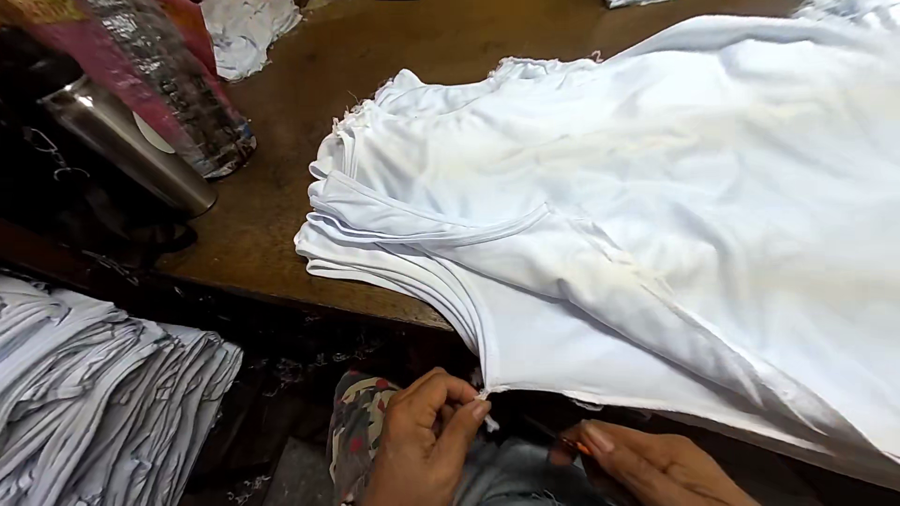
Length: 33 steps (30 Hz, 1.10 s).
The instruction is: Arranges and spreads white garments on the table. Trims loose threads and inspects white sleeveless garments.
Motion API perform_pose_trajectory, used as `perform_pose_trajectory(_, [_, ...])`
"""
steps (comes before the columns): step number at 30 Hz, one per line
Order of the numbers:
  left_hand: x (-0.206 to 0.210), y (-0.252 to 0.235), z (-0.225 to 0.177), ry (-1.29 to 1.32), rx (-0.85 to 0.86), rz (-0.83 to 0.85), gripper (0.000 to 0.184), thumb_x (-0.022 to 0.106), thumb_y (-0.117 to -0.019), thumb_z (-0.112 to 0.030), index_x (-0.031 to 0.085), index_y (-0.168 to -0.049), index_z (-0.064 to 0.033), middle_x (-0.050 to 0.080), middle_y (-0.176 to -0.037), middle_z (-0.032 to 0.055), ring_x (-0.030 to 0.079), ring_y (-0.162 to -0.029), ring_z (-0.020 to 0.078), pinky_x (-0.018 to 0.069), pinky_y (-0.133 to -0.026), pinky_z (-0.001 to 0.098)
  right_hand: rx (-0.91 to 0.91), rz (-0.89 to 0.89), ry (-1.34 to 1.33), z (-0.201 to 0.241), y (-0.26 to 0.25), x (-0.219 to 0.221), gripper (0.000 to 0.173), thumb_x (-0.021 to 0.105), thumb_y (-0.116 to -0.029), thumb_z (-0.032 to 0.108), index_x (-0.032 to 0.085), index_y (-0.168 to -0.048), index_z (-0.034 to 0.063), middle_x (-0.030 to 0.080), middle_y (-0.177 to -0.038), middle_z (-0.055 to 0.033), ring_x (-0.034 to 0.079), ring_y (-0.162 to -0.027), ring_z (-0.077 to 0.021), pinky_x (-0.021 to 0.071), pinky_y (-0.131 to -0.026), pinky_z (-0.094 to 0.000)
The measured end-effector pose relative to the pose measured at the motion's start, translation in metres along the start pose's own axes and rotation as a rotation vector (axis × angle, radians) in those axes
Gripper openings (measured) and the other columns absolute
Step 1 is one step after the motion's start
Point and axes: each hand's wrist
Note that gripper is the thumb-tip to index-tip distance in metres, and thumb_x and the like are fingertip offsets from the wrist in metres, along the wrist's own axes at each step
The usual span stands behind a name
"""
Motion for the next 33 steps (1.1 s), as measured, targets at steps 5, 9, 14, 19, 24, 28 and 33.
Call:
perform_pose_trajectory(5, [0.001, 0.007, -0.001, 0.051, -0.014, -0.027, 0.014, 0.067, -0.0993, -0.013, 0.071, -0.097, 0.0001, 0.064, -0.083, 0.0032, 0.055, -0.059, 0.0042, 0.0475, -0.049, 0.0176, 0.045, 0.0, -0.046, 0.0, -0.015, 0.015, 0.041, 0.036, -0.1114, 0.022, 0.072, -0.102, 0.0047, 0.048, -0.063, 0.0082, 0.039, -0.049, -0.002, 0.0325, -0.046, -0.0214])
perform_pose_trajectory(9, [0.004, 0.008, -0.001, 0.076, -0.032, -0.05, 0.013, 0.068, -0.0985, -0.012, 0.071, -0.096, 0.0002, 0.064, -0.082, 0.0033, 0.055, -0.058, 0.0043, 0.0474, -0.049, 0.0178, 0.082, -0.004, -0.138, 0.004, -0.026, 0.022, 0.039, 0.038, -0.1109, 0.024, 0.071, -0.098, 0.008, 0.047, -0.061, 0.0088, 0.036, -0.047, -0.0014, 0.0308, -0.044, -0.0203])
perform_pose_trajectory(14, [0.005, 0.009, 0.001, 0.096, -0.029, -0.077, 0.012, 0.07, -0.0967, -0.011, 0.072, -0.095, 0.0005, 0.065, -0.082, 0.0038, 0.056, -0.058, 0.0045, 0.0487, -0.049, 0.0179, 0.092, -0.005, -0.2, 0.007, -0.034, 0.03, 0.039, 0.038, -0.1109, 0.024, 0.07, -0.094, 0.0085, 0.044, -0.059, 0.01, 0.034, -0.045, -0.0005, 0.0286, -0.042, -0.0189])
perform_pose_trajectory(19, [0.006, 0.009, 0.005, 0.102, -0.025, -0.093, 0.012, 0.071, -0.0961, -0.011, 0.073, -0.095, 0.0002, 0.065, -0.081, 0.0032, 0.056, -0.057, 0.0046, 0.0484, -0.049, 0.0176, 0.094, -0.042, -0.193, 0.007, -0.036, 0.037, 0.038, 0.039, -0.1108, 0.024, 0.068, -0.09, 0.0101, 0.044, -0.059, 0.0094, 0.033, -0.045, -0.0006, 0.0272, -0.041, -0.0191])
perform_pose_trajectory(24, [0.006, 0.01, 0.007, 0.071, -0.009, -0.057, 0.011, 0.071, -0.0957, -0.011, 0.072, -0.092, -0.0002, 0.065, -0.082, 0.0028, 0.055, -0.059, 0.0033, 0.0466, -0.049, 0.0169, 0.046, -0.117, -0.045, 0.002, -0.038, 0.039, 0.04, 0.04, -0.1106, 0.027, 0.065, -0.083, 0.0132, 0.045, -0.058, 0.01, 0.035, -0.045, 0.0001, 0.0298, -0.042, -0.0195])
perform_pose_trajectory(28, [0.006, 0.014, 0.009, 0.067, 0.003, 0.013, 0.012, 0.072, -0.095, -0.011, 0.072, -0.091, 0.0009, 0.065, -0.083, 0.0039, 0.056, -0.063, 0.0026, 0.0476, -0.053, 0.0156, -0.282, -0.157, 0.389, 0.017, -0.028, 0.024, 0.043, 0.042, -0.1114, 0.036, 0.067, -0.099, 0.0033, 0.057, -0.068, -0.0036, 0.052, -0.055, -0.0095, 0.0433, -0.05, -0.0282])
perform_pose_trajectory(33, [0.021, 0.015, 0.011, 0.062, -0.032, 0.084, 0.013, 0.075, -0.0915, -0.01, 0.071, -0.085, -0.0001, 0.063, -0.08, 0.0037, 0.054, -0.063, 0.0035, 0.0464, -0.055, 0.0169, -0.677, -0.545, 1.093, 0.025, -0.06, 0.027, 0.041, 0.065, -0.093, 0.047, 0.065, -0.097, 0.0056, 0.062, -0.074, -0.0069, 0.059, -0.059, -0.0214, 0.0436, -0.045, -0.036])
Point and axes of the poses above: each hand's wrist, its own y-axis away from the middle knuckle, its own x-axis out of the palm, z = x × y
